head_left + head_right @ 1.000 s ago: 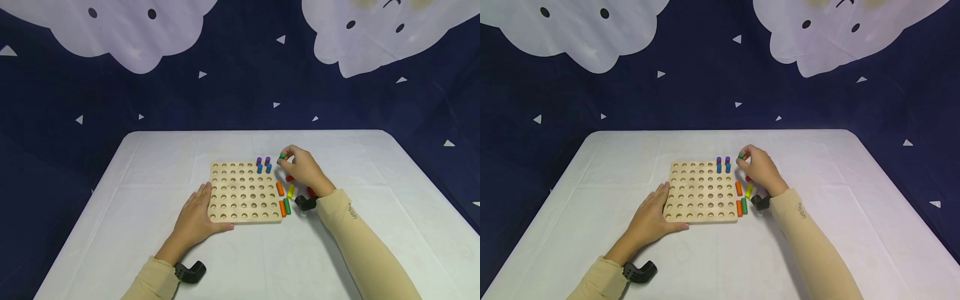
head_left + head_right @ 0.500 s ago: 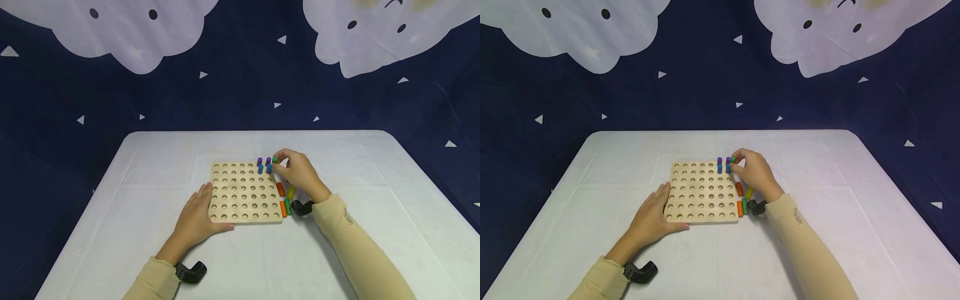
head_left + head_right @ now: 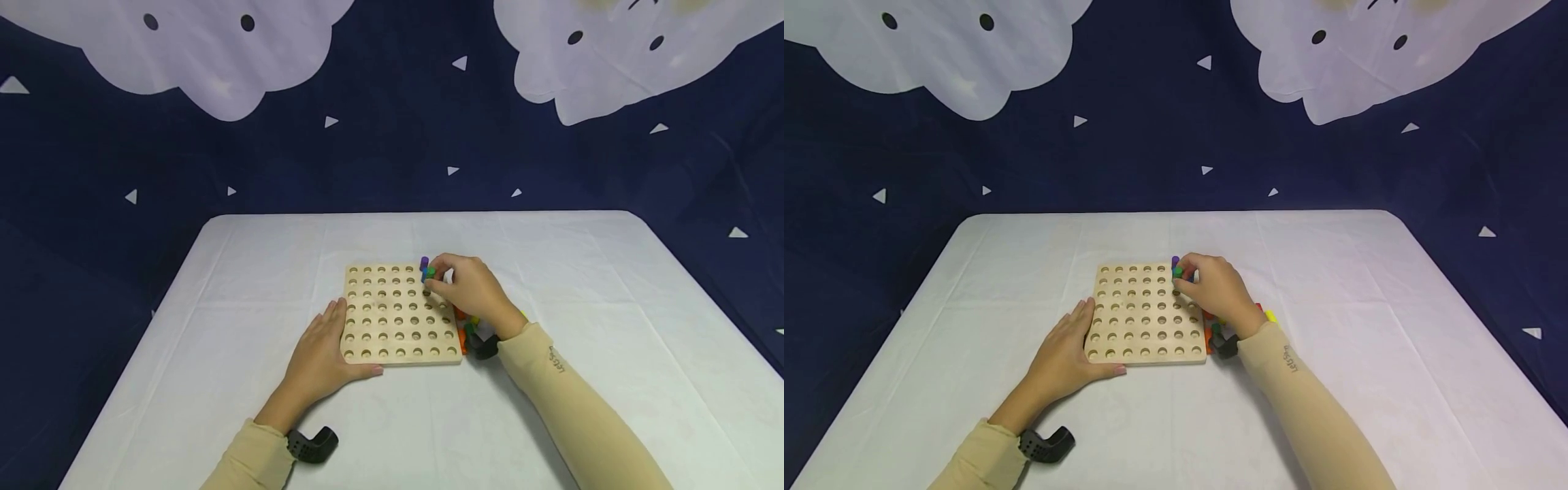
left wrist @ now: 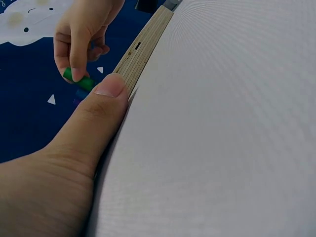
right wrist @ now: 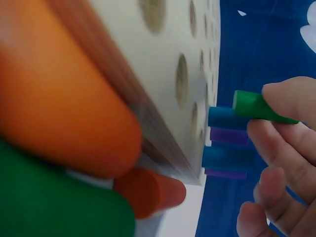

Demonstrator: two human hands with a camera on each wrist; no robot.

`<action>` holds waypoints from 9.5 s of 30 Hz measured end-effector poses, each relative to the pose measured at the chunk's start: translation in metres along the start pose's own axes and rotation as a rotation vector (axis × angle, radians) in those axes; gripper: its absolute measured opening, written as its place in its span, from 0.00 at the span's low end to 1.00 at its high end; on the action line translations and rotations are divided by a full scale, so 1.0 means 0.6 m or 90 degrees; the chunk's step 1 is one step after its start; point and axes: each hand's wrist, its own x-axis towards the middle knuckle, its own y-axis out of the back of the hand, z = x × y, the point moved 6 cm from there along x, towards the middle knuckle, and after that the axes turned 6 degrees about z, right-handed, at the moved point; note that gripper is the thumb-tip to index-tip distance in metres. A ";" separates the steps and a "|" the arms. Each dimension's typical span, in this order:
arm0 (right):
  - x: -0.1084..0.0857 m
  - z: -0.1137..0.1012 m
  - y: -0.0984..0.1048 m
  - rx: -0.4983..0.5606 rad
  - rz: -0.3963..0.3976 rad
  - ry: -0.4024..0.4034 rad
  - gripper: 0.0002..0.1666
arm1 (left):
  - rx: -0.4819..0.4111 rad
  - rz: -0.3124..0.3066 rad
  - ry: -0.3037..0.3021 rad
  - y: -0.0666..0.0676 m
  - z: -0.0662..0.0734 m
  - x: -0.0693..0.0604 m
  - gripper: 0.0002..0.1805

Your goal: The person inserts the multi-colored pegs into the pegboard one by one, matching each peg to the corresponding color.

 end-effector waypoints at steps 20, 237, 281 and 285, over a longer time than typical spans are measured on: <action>-0.001 -0.015 -0.010 -0.084 -0.057 0.011 0.11 | -0.008 0.000 0.010 -0.001 -0.002 0.001 0.79; -0.043 -0.023 -0.021 -0.089 -0.050 0.016 0.10 | 0.004 0.000 0.000 0.000 -0.001 -0.001 0.80; -0.008 0.082 0.053 -0.292 -0.103 -0.245 0.12 | 0.001 0.016 -0.002 0.000 0.000 -0.001 0.79; -0.008 0.080 0.051 -0.285 -0.115 -0.221 0.11 | 0.002 0.016 -0.005 0.001 0.001 -0.001 0.79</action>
